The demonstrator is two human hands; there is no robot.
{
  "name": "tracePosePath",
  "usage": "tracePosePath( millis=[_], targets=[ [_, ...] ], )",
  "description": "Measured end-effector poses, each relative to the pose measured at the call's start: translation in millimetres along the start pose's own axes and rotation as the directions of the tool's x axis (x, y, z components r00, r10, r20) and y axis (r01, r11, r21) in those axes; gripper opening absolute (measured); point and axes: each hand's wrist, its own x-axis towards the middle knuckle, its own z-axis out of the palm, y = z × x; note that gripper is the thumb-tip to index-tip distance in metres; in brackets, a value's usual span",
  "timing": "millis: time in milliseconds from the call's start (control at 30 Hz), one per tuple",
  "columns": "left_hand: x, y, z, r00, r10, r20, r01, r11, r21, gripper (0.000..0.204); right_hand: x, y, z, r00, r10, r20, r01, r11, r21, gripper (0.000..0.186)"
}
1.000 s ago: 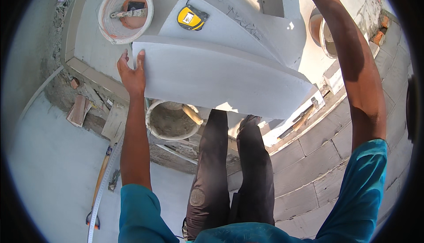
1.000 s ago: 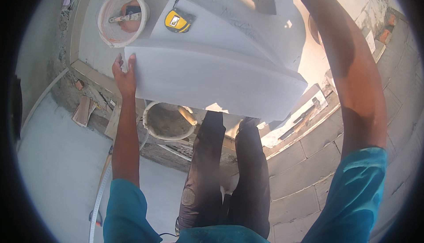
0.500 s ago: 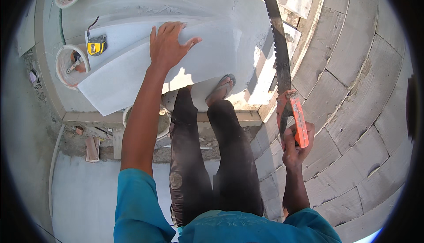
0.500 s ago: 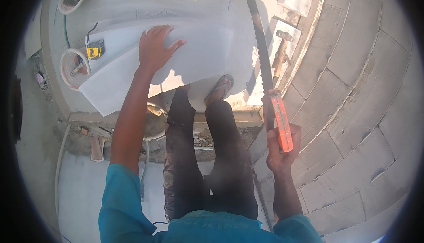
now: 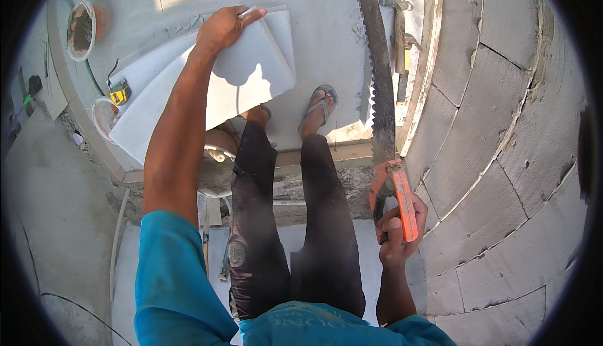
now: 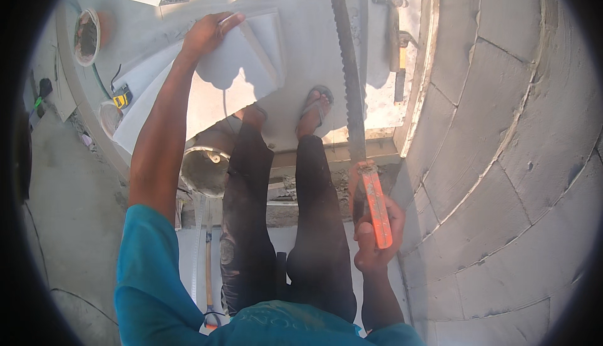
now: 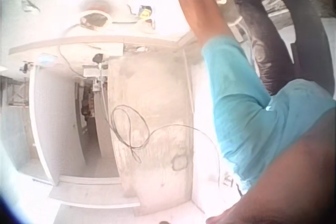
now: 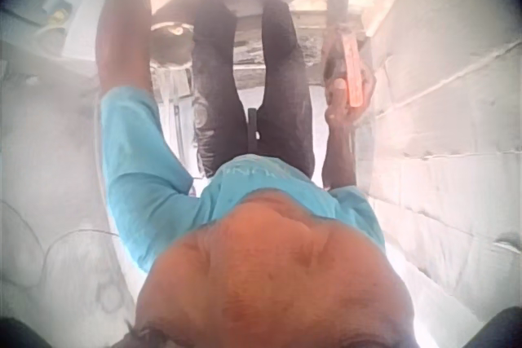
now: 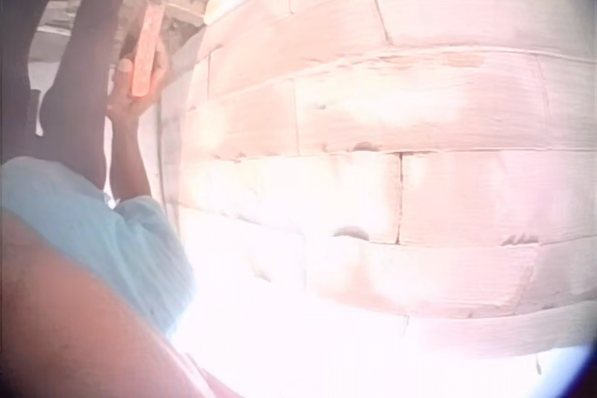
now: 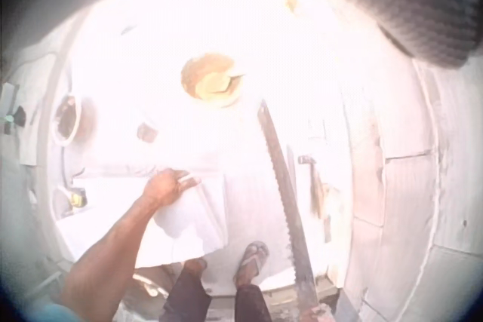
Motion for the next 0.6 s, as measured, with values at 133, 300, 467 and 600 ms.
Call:
tracePosePath(
  millis=[133, 300, 467, 600],
  targets=[
    [-7, 34, 6, 0.999, 0.025, 0.032, -0.027, 0.997, 0.069, 0.088, 1, 15, -4, 1.0, -0.003, -0.03, 0.004, 1.0, 0.023, 0.055],
    [0, 71, 33, 0.998, 0.046, 0.044, -0.055, 0.973, 0.223, 0.086, 1, 17, 3, 0.996, 0.022, -0.085, -0.023, 1.0, -0.012, 0.057],
    [10, 120, 48, 0.993, 0.107, 0.043, -0.114, 0.966, 0.233, 0.071, 1, 31, 5, 0.994, -0.013, -0.105, 0.007, 0.998, -0.064, 0.057],
    [31, 128, 73, 0.886, 0.303, -0.352, -0.211, 0.938, 0.274, 0.051, 2, 12, 11, 0.999, 0.009, -0.044, -0.008, 1.0, 0.015, 0.049]
  ],
)
